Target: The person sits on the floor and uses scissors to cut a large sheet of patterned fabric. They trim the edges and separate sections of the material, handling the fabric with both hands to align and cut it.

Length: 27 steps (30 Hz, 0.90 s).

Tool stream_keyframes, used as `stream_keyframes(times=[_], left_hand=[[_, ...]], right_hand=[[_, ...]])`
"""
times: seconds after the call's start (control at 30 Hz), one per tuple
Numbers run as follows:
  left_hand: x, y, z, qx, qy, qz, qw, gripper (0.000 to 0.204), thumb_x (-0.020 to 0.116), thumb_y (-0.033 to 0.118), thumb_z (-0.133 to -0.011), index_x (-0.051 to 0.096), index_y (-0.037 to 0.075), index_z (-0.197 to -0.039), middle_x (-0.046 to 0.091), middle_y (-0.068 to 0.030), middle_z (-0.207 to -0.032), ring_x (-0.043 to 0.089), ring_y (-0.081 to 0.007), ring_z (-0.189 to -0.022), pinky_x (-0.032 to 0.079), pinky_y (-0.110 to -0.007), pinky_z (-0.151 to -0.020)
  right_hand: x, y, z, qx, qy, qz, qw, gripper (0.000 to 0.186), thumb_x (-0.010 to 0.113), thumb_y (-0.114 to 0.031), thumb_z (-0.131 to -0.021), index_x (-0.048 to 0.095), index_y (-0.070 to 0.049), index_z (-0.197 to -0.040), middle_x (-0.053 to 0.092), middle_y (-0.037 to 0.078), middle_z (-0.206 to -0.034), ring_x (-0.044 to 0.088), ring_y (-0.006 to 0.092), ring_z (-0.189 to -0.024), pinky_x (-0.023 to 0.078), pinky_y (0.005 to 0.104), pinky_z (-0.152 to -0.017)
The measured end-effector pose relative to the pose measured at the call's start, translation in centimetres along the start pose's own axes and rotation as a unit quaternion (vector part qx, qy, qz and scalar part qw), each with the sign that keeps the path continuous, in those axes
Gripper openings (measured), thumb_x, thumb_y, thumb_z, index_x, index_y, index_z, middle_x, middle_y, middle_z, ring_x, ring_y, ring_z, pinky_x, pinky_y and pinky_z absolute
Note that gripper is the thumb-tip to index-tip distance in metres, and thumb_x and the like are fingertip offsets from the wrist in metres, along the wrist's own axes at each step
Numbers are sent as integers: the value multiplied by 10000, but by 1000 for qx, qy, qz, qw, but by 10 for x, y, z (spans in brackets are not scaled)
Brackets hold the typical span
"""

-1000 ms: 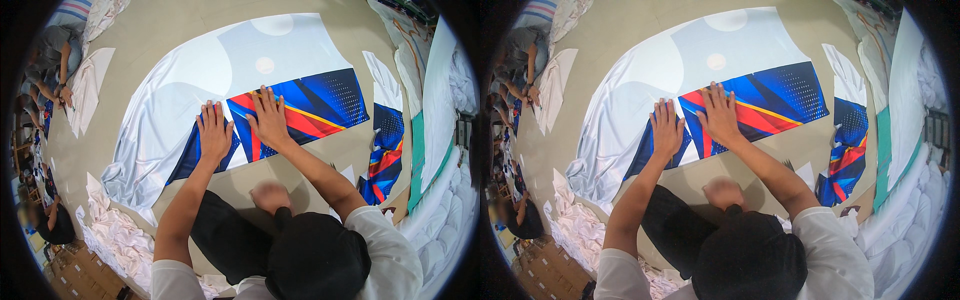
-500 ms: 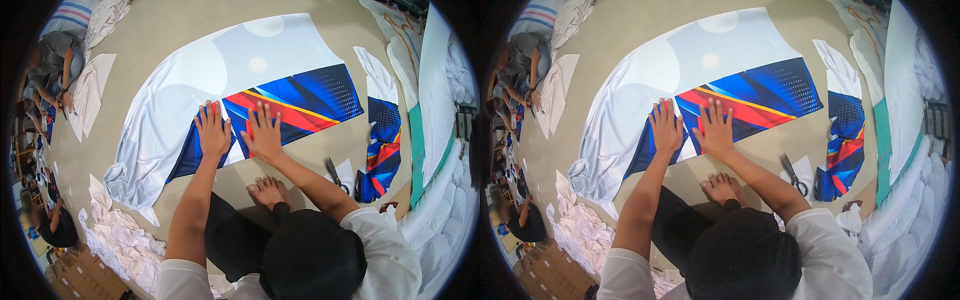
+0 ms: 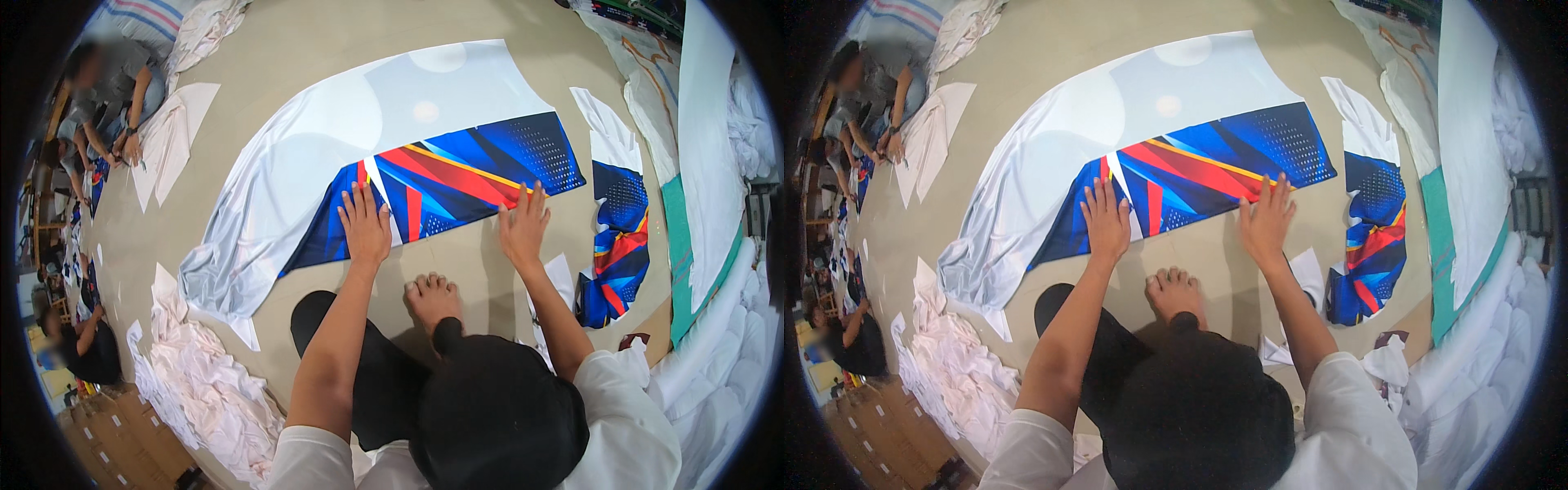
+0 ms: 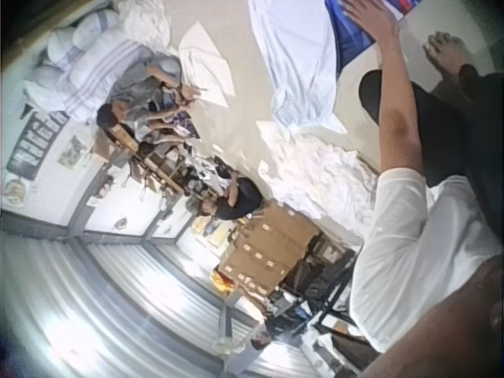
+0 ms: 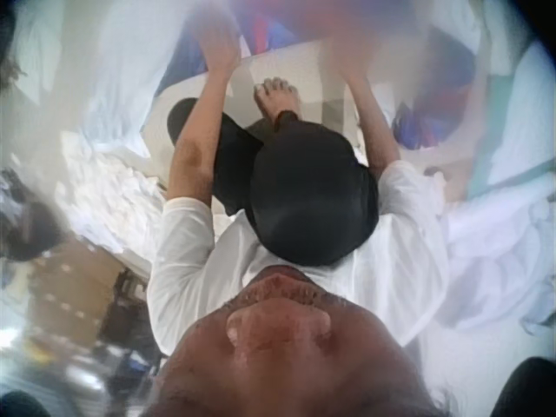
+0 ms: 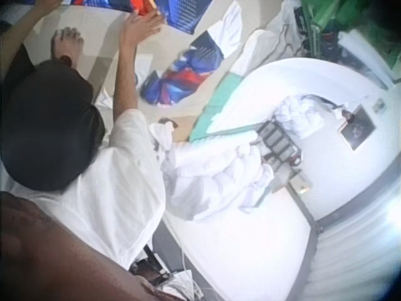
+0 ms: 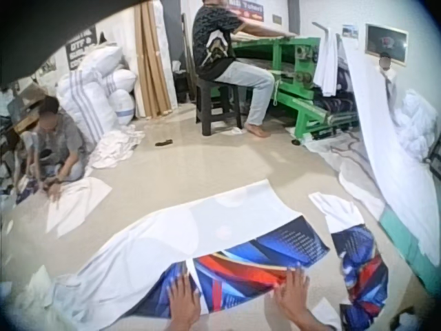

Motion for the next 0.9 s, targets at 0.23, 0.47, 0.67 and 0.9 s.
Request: stream_keyframes(times=[0.23, 0.47, 0.67, 0.9], left_hand=[[8, -8, 23, -10, -6, -11, 1000, 690, 397, 421, -1130, 239, 58, -1694, 138, -178, -1784, 104, -464, -1630, 106, -634, -1296], [18, -4, 32, 8, -3, -35, 999, 720, 424, 446, -1108, 232, 90, -1704, 153, -166, -1784, 122, -464, -1628, 110, -654, -1288], [20, -1, 35, 22, -18, -30, 999, 720, 417, 454, -1110, 223, 105, -1709, 149, -163, -1786, 123, -467, -1627, 105, -659, -1285], [14, 0, 26, 22, -31, -29, 999, 701, 395, 455, -1120, 231, 110, -1708, 140, -162, -1787, 103, -477, -1627, 90, -654, -1289]], right_hand=[[-59, 86, 143, 48, -65, -62, 995, 405, 703, -183, -944, 580, 42, -1258, 581, 265, -1215, 559, 466, -1173, 464, 537, -1010], [-70, 120, 210, 88, -100, -79, 988, 378, 693, -140, -935, 578, 49, -1241, 578, 258, -1190, 559, 455, -1159, 473, 512, -996], [-73, 130, 207, 82, -97, -94, 987, 478, 747, 2, -776, 561, 74, -1210, 611, 297, -1154, 595, 482, -1128, 482, 529, -986], [-63, 156, 193, 95, -116, -89, 985, 484, 795, -26, -732, 568, 46, -1153, 712, 260, -933, 710, 465, -887, 559, 520, -783]])
Point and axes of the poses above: each hand's wrist, its own z-axis away from the middle knuckle, its own x-axis out of the palm, y = z × x, the point moved 9 cm from there along -z, towards the middle knuckle
